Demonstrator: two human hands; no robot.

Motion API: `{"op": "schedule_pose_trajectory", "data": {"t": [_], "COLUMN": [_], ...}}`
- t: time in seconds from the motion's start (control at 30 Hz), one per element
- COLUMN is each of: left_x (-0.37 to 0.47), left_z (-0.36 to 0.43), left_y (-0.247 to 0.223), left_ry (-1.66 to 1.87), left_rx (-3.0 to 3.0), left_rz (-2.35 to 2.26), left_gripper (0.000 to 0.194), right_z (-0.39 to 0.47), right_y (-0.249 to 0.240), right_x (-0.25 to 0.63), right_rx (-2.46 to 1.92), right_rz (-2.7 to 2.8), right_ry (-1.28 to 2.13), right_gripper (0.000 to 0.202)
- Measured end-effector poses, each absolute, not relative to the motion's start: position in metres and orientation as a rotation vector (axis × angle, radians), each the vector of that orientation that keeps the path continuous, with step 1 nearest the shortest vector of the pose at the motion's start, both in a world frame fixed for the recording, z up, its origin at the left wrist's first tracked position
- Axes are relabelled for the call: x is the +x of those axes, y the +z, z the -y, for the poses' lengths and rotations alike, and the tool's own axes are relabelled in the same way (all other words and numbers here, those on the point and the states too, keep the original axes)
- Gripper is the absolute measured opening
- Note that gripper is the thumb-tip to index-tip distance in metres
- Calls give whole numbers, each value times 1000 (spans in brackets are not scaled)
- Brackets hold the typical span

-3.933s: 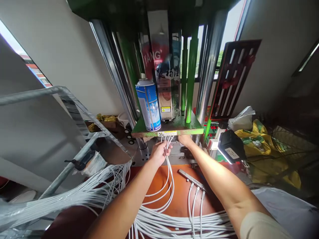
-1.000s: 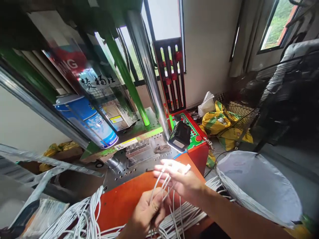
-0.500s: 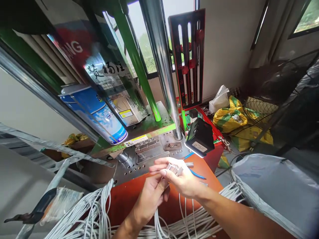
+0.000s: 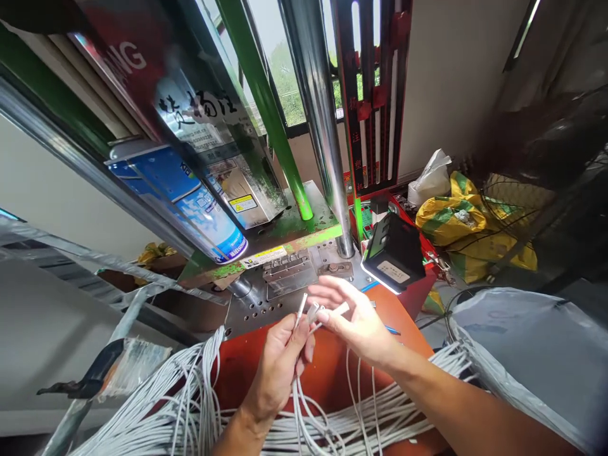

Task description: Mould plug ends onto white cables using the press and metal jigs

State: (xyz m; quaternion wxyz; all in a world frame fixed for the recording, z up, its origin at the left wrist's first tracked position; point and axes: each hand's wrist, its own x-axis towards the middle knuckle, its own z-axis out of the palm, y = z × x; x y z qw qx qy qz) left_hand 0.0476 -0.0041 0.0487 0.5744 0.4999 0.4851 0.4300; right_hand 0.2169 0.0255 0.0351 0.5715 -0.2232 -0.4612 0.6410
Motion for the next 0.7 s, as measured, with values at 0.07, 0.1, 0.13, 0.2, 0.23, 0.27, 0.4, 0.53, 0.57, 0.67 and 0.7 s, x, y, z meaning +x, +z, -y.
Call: {"op": "schedule_pose_trajectory", "data": {"t": [0.07, 0.1, 0.13, 0.2, 0.23, 0.27, 0.4, 0.53, 0.57, 0.67, 0.7], "left_x": [47, 46, 46, 45, 45, 45, 44, 45, 45, 43, 42], "left_z": [4, 5, 5, 5, 5, 5, 6, 7, 7, 7, 7], "left_y": [51, 52, 52, 51, 50, 49, 48, 53, 53, 53, 51], "left_ry": [1028, 1018, 995, 938, 916, 903, 892, 911, 925, 950, 961], "left_rx": [1147, 1140, 1135, 1115, 1094, 1070, 1056, 1155, 1177, 1240, 1274], "left_rz": [-1108, -1094, -1082, -1065, -1060, -1054, -1037, -1071, -1092, -1159, -1174], "left_gripper": [40, 40, 41, 43, 44, 45, 43, 36, 34, 32, 34], "right_z": [-24, -23, -21, -16, -14, -13, -13, -20, -22, -26, -26], "right_y": [36, 37, 39, 40, 40, 40, 34, 32, 33, 36, 37], "right_x": [218, 218, 219, 219, 219, 218, 216, 217, 219, 223, 225], "right_rx": [-513, -516, -527, -565, -581, -591, -672, -776, -776, -795, -805], "right_rz": [1116, 1158, 1207, 1290, 1312, 1323, 1307, 1272, 1276, 1312, 1338], "right_ry": [1481, 1477, 1475, 1468, 1461, 1456, 1383, 1287, 1277, 1207, 1165], "right_gripper": [54, 51, 49, 47, 48, 47, 40, 34, 32, 22, 20]}}
